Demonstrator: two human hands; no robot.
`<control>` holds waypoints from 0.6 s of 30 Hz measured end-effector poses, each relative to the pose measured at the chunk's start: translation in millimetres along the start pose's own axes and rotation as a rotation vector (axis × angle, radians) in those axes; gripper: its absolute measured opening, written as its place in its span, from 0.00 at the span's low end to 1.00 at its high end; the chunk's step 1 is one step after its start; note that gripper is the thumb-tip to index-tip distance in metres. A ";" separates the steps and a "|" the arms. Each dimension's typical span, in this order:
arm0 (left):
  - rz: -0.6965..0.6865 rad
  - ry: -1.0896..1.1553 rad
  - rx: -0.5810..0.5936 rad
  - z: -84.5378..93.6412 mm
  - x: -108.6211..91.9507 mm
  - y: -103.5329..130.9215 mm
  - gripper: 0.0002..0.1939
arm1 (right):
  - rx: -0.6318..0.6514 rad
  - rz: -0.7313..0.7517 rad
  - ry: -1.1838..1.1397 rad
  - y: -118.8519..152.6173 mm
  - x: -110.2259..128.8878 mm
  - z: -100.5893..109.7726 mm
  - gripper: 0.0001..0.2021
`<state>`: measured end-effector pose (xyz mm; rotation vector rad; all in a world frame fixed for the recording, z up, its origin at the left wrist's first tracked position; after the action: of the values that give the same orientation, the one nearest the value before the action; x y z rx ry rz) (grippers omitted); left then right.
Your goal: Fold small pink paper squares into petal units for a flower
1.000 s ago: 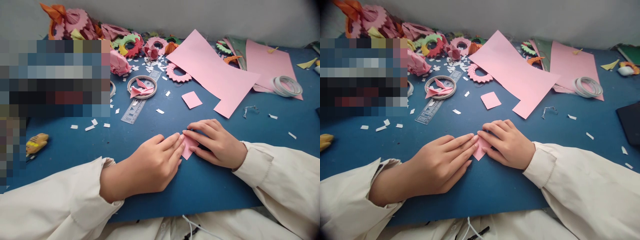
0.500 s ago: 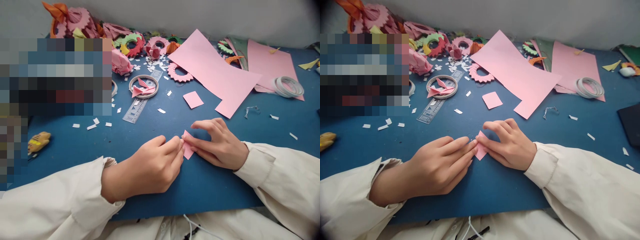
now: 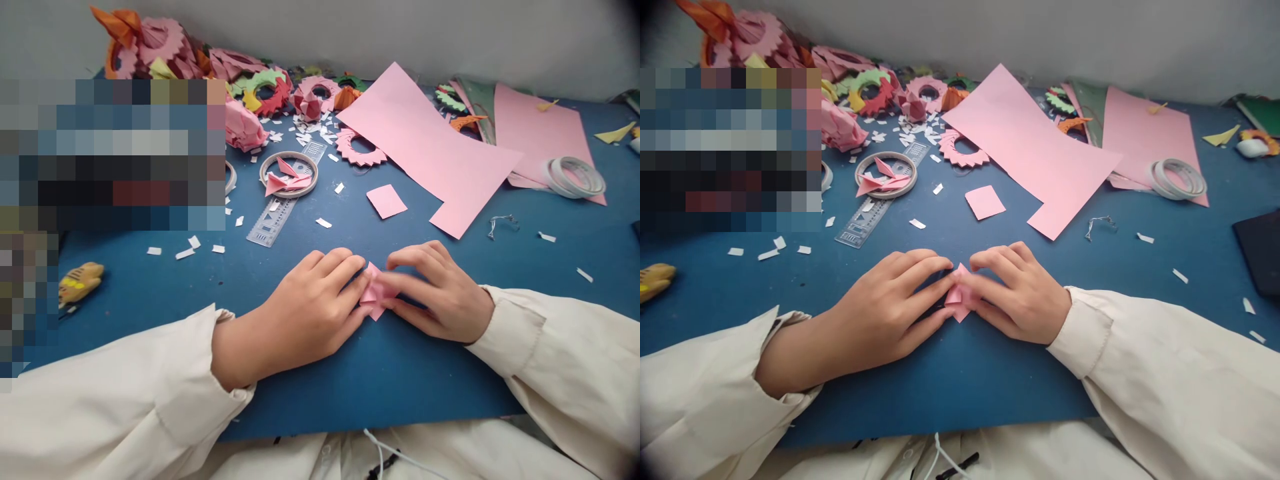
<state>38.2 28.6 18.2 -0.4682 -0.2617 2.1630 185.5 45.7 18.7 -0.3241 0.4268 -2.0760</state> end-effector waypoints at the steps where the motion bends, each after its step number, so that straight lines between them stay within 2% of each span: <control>1: 0.005 0.009 -0.018 0.2 0.3 -0.1 0.15 | -0.021 -0.056 -0.011 -0.5 -1.7 1.5 0.08; 3: 0.013 0.019 -0.047 0.4 0.6 -0.4 0.13 | -0.018 -0.159 -0.031 -1.0 -3.8 2.2 0.08; 5: 0.006 0.008 -0.058 0.2 0.4 -0.7 0.12 | 0.023 -0.192 -0.043 -1.2 -2.3 0.6 0.07; 8: -0.017 -0.010 -0.053 -0.1 -0.3 -1.0 0.11 | 0.010 -0.140 -0.039 -0.5 2.8 1.3 0.05; 11: -0.019 -0.016 -0.052 0.5 0.1 -1.1 0.12 | -0.051 -0.038 0.002 0.8 7.1 4.2 0.09; 14: -0.033 -0.030 -0.065 1.7 -0.6 -0.7 0.11 | -0.045 0.050 0.008 1.5 9.7 3.5 0.10; 18: -0.072 -0.020 -0.105 3.4 -2.8 1.2 0.08 | -0.035 0.016 0.015 1.5 7.5 2.2 0.11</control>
<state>37.5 25.6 21.5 -0.4889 -0.3994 2.0915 183.7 38.1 20.5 -0.3255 0.4735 -2.0583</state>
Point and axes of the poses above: each hand's wrist, its own y-axis away from the middle knuckle, its own z-axis out of the back of the hand, x = y × z, the point moved 5 cm from there along -y, towards the middle knuckle, and after that the axes turned 6 degrees about y, right-handed, at the moved point
